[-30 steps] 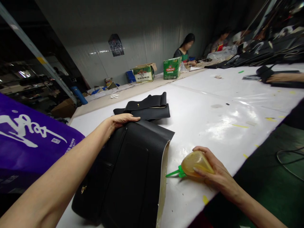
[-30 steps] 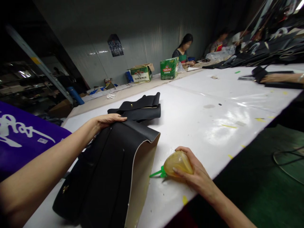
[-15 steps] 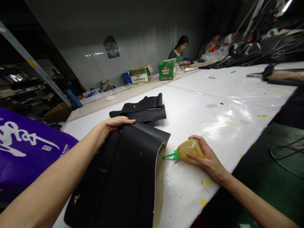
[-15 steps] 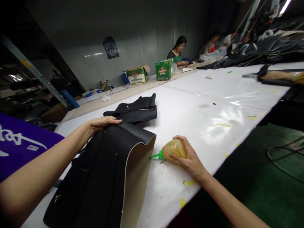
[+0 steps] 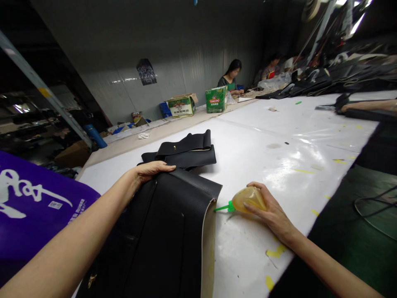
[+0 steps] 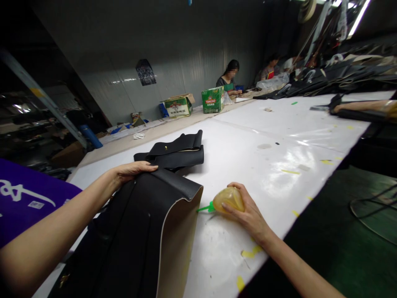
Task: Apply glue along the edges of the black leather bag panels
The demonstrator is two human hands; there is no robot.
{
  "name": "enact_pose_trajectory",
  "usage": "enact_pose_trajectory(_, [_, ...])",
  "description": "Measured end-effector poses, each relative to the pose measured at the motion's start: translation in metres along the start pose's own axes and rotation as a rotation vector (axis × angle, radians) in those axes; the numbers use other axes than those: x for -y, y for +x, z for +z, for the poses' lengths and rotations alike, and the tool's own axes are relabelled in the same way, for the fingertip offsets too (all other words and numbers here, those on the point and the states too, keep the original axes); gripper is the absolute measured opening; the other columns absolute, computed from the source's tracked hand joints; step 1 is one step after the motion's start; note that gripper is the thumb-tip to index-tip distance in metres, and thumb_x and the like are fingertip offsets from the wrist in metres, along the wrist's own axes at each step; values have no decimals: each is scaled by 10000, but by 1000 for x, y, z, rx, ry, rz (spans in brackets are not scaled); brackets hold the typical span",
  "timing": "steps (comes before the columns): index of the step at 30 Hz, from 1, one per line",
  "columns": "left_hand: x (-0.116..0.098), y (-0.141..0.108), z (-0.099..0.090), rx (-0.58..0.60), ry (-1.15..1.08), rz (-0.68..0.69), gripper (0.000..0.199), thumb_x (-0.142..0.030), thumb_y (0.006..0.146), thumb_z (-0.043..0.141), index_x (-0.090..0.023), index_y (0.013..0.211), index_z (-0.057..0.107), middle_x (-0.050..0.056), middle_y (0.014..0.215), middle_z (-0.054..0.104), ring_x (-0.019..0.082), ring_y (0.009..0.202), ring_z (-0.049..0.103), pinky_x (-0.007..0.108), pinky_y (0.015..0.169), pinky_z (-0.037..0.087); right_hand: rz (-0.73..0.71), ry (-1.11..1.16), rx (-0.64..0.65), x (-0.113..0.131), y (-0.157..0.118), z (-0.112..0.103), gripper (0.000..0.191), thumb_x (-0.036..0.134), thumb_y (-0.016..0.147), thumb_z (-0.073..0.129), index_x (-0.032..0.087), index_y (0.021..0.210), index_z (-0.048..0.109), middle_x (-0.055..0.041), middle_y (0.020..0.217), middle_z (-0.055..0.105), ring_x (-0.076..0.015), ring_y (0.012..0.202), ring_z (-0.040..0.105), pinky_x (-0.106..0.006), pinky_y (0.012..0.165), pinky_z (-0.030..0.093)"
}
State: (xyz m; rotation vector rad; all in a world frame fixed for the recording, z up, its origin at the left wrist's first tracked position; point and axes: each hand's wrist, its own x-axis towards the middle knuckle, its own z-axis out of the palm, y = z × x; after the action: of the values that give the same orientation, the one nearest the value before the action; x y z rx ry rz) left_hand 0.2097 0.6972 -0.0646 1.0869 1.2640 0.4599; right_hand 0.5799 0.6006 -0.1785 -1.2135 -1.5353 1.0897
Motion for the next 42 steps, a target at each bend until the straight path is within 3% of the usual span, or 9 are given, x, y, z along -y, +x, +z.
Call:
enact_pose_trajectory(4, [1,2,-2,2,-1,10,240,-339,712,769,-110,779,748,102,762,768,185,630,699,248,622,574,25,74,166,3,-5,1,488,457,833,648,293,1208,381,17,955,547,-196,865,557,-291,778,453])
enact_pose_trajectory(10, [2,3,-2,-8,-3,1,226,-333,723,761,-110,760,748,93,733,764,180,609,692,252,615,580,7,10,-13,0,3,1,504,483,806,662,292,1193,401,10,985,531,-199,863,545,-294,780,450])
enact_pose_trajectory(16, [1,2,0,-36,-22,-7,171,-298,733,753,-128,721,737,81,698,757,177,588,685,255,599,579,71,87,229,7,-12,6,497,461,812,651,287,1198,389,17,921,587,-206,821,574,-294,739,462])
enact_pose_trajectory(20, [1,1,1,-44,-26,-4,184,-302,716,767,-121,721,733,87,707,758,179,589,686,248,599,574,49,22,10,8,-7,7,496,488,798,653,277,1179,416,4,955,567,-211,853,562,-303,768,451])
enact_pose_trajectory(22, [1,1,1,-41,-26,-4,194,-299,712,770,-110,734,734,92,710,757,179,589,687,250,605,575,48,4,-12,6,-7,7,508,493,798,654,277,1186,408,1,968,563,-211,862,563,-303,774,451])
enact_pose_trajectory(26, [0,0,2,-43,-27,1,184,-292,731,755,-110,738,729,85,695,752,169,585,683,246,601,574,77,97,265,5,-18,7,528,461,815,651,274,1217,363,0,947,589,-214,835,587,-307,750,468])
enact_pose_trajectory(28, [0,0,2,-41,-27,5,180,-292,740,747,-114,737,726,81,695,752,168,586,683,245,599,574,77,110,306,5,-18,6,517,450,819,650,275,1215,369,0,951,593,-215,843,587,-306,754,467])
enact_pose_trajectory(35, [1,0,2,-38,-21,5,190,-289,742,746,-101,759,728,96,714,756,177,598,690,248,600,576,6,-5,-54,-2,13,-1,533,503,785,679,292,1196,413,4,996,538,-204,885,543,-290,785,449])
enact_pose_trajectory(42, [2,2,2,-64,-33,6,163,-273,734,753,-113,735,721,78,686,749,171,574,683,251,586,577,119,138,201,0,-15,7,527,480,801,671,284,1197,385,10,924,602,-206,830,576,-297,752,452])
